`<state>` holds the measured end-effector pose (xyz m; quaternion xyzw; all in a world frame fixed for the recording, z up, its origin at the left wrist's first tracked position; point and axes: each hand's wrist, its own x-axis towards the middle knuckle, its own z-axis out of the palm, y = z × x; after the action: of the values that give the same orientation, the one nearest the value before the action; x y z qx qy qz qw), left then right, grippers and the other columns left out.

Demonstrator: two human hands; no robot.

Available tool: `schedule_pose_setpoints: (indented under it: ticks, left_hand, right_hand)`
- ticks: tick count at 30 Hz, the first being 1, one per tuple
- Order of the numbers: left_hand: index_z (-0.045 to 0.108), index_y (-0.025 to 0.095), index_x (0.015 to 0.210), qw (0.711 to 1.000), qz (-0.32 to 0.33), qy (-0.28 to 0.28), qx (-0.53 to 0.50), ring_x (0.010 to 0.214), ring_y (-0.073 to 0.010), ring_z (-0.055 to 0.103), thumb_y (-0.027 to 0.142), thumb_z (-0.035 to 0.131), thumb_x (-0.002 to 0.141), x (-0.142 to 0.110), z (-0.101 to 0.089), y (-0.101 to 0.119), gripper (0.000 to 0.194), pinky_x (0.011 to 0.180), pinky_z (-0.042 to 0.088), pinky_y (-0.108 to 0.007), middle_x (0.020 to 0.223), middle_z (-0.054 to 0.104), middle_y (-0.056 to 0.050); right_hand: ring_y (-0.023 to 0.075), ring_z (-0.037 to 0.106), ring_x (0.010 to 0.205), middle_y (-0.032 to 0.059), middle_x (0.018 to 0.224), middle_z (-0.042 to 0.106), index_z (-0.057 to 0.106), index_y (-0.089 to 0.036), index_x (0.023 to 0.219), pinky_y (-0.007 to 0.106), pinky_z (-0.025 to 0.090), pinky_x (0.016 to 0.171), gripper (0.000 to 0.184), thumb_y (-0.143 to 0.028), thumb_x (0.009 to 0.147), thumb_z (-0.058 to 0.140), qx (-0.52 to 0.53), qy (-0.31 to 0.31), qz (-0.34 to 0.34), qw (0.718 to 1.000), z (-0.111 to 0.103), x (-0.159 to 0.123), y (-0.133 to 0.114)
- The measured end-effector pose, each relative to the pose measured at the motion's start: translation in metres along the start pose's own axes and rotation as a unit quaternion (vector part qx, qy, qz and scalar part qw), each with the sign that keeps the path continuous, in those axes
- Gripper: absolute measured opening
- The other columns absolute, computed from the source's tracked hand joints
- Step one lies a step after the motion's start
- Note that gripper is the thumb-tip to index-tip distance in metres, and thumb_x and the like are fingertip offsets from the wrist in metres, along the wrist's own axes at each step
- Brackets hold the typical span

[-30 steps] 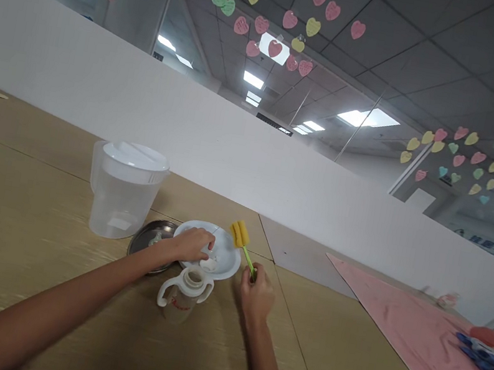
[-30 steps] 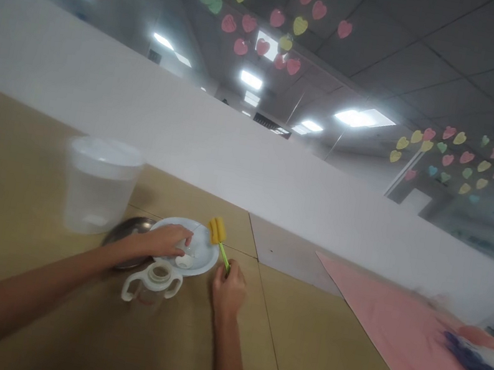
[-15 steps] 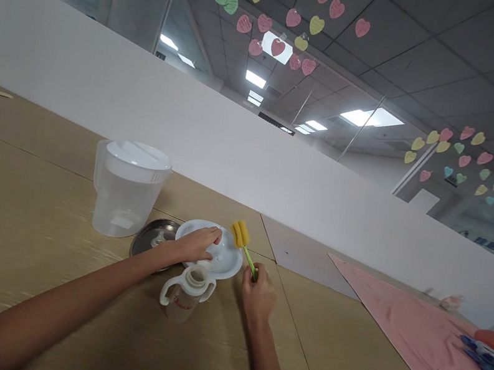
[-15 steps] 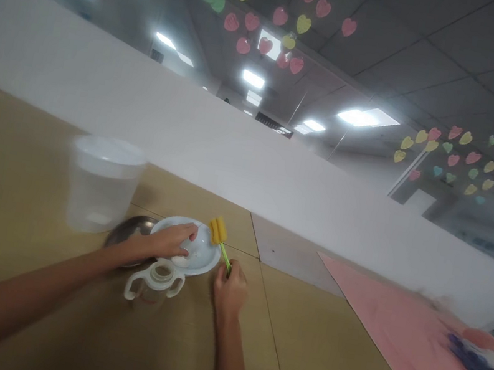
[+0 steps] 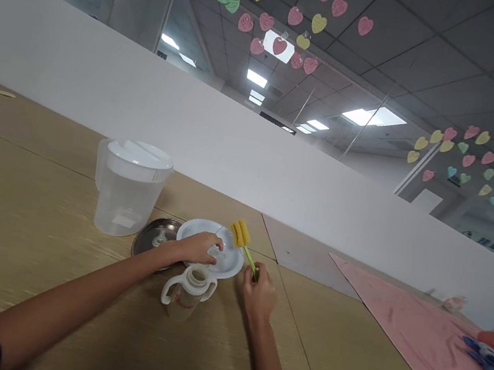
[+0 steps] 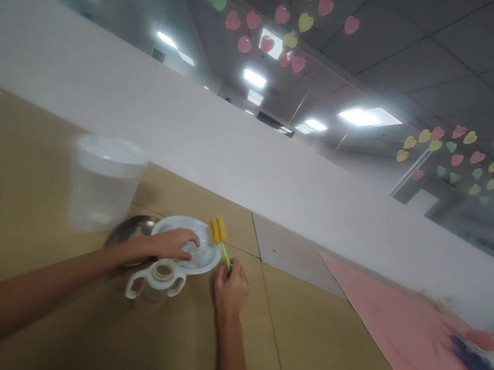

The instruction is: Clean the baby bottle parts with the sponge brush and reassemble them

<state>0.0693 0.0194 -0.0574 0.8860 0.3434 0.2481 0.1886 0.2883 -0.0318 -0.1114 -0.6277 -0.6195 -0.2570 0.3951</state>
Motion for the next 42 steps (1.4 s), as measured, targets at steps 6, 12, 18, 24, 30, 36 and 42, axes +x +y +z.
schedule_pose_setpoints:
  ticks: [6,12,18,24,30,36,42]
  left_hand:
    - [0.055,0.021,0.081,1.000,-0.017,0.020,0.001,0.083,-0.0247,0.058,0.019,0.067,0.059,0.001,0.001,0.001,0.025,0.073,0.045,-0.033,0.090,0.064,-0.006]
    - [0.051,0.017,0.095,0.993,-0.045,0.109,-0.003,0.090,-0.0242,0.056,0.023,0.063,0.068,0.003,-0.021,0.005,0.030,0.081,0.046,-0.037,0.101,0.057,-0.010]
    - [0.053,0.016,0.103,0.981,-0.027,0.188,-0.047,0.092,-0.0205,0.057,0.026,0.060,0.074,0.005,-0.045,0.011,0.032,0.085,0.048,-0.035,0.106,0.056,-0.009]
    - [0.057,0.018,0.105,0.971,0.059,0.185,-0.138,0.101,-0.0203,0.059,0.023,0.059,0.075,0.001,-0.053,0.028,0.030,0.090,0.048,-0.036,0.113,0.060,-0.007]
    - [0.055,0.017,0.116,0.982,0.111,0.131,-0.084,0.107,-0.0207,0.057,0.008,0.057,0.073,-0.004,-0.051,0.041,0.044,0.096,0.045,-0.036,0.119,0.061,-0.007]
    - [0.051,0.016,0.121,0.979,0.103,0.124,-0.124,0.106,-0.0199,0.059,0.006,0.059,0.071,-0.006,-0.055,0.046,0.051,0.094,0.047,-0.035,0.122,0.060,-0.010]
    - [0.054,0.018,0.118,0.978,0.108,0.128,-0.128,0.106,-0.0194,0.059,0.008,0.060,0.071,-0.006,-0.055,0.050,0.048,0.095,0.046,-0.035,0.121,0.061,-0.008]
  right_hand:
    - [0.0129,0.054,0.053,0.0018,0.061,0.063,0.062,-0.017,0.082,0.022,0.028,0.050,0.031,-0.037,0.085,0.039,0.006,0.005,0.000,1.000,0.001,0.000,0.001]
    - [0.0134,0.055,0.053,0.0022,0.062,0.064,0.063,-0.016,0.085,0.022,0.030,0.049,0.031,-0.037,0.086,0.040,0.006,0.018,-0.010,1.000,0.000,0.000,0.002]
    - [0.0106,0.056,0.052,0.0014,0.063,0.064,0.062,-0.016,0.084,0.021,0.038,0.053,0.025,-0.032,0.087,0.044,0.065,0.048,-0.086,0.993,-0.007,0.000,-0.005]
    - [0.0108,0.057,0.058,0.0029,0.067,0.064,0.061,-0.014,0.089,0.021,0.043,0.058,0.015,-0.021,0.086,0.048,0.115,0.109,-0.180,0.971,-0.013,0.001,-0.005]
    - [0.0110,0.056,0.056,0.0020,0.063,0.062,0.061,-0.013,0.090,0.021,0.043,0.056,0.012,-0.019,0.085,0.052,0.096,0.125,-0.207,0.966,-0.013,0.000,-0.003]
    - [0.0120,0.059,0.059,0.0039,0.067,0.064,0.060,-0.013,0.094,0.022,0.044,0.057,0.015,-0.020,0.089,0.048,0.092,0.120,-0.218,0.964,-0.014,0.000,-0.003]
    - [0.0117,0.061,0.059,0.0057,0.071,0.066,0.060,-0.012,0.096,0.021,0.045,0.055,0.022,-0.019,0.092,0.040,0.076,0.102,-0.234,0.964,-0.012,-0.001,-0.003]
